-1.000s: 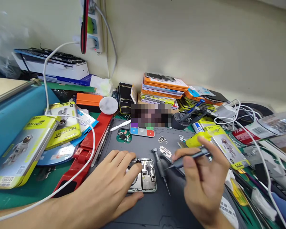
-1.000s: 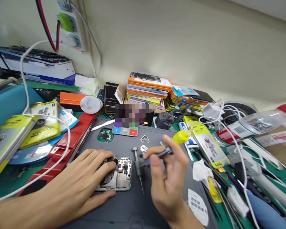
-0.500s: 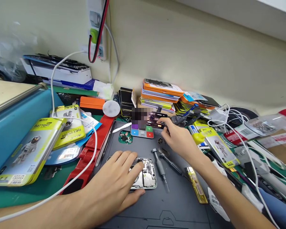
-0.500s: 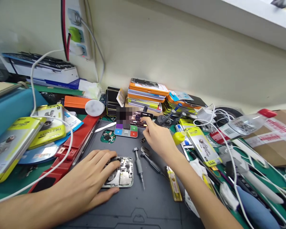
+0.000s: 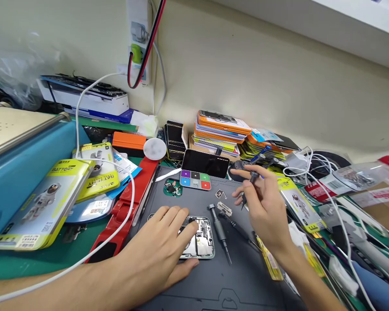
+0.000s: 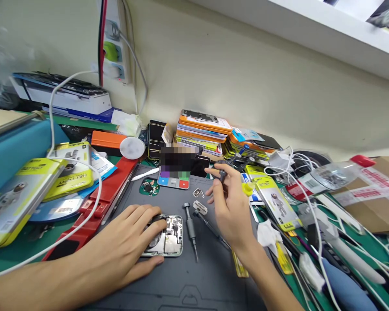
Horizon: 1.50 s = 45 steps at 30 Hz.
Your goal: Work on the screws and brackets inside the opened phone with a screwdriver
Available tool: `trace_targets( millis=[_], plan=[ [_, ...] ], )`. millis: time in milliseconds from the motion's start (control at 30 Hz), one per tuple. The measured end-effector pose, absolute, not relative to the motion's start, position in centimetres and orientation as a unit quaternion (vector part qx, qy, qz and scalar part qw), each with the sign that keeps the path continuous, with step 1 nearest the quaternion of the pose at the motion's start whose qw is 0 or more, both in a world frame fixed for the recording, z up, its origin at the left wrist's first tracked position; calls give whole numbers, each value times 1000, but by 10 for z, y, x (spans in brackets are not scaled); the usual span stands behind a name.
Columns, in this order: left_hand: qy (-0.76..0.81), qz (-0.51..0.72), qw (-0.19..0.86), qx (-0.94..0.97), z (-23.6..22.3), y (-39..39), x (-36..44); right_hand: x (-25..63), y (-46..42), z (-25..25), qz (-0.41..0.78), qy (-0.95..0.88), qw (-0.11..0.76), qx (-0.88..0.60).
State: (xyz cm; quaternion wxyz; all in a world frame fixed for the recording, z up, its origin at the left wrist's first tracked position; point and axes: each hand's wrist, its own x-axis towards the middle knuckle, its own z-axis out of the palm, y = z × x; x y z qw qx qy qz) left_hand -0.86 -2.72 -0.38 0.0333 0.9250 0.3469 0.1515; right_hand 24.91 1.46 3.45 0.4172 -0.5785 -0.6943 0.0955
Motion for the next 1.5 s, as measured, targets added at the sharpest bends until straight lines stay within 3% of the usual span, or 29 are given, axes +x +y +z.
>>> trace_targets(
  millis=[133,500,633,900,1067,1500],
  plan=[
    [342,137,28,929,0,-28,-9,255,-2,19,83,-691,431,-574],
    [343,150,51,926,5,-28,-12,265,-6,8,-9,-744,353,-568],
    [348,159,34,923,4,-27,-11,262,-12,9,-20,-750,376,-544],
    [342,158,55,925,3,-25,-13,230,-41,4,108,-737,512,-427],
    [327,152,75,930,6,-24,-12,219,-51,-8,100,-794,495,-338],
    [325,142,33,935,6,-23,-10,214,-47,-12,148,-806,452,-352]
  ],
)
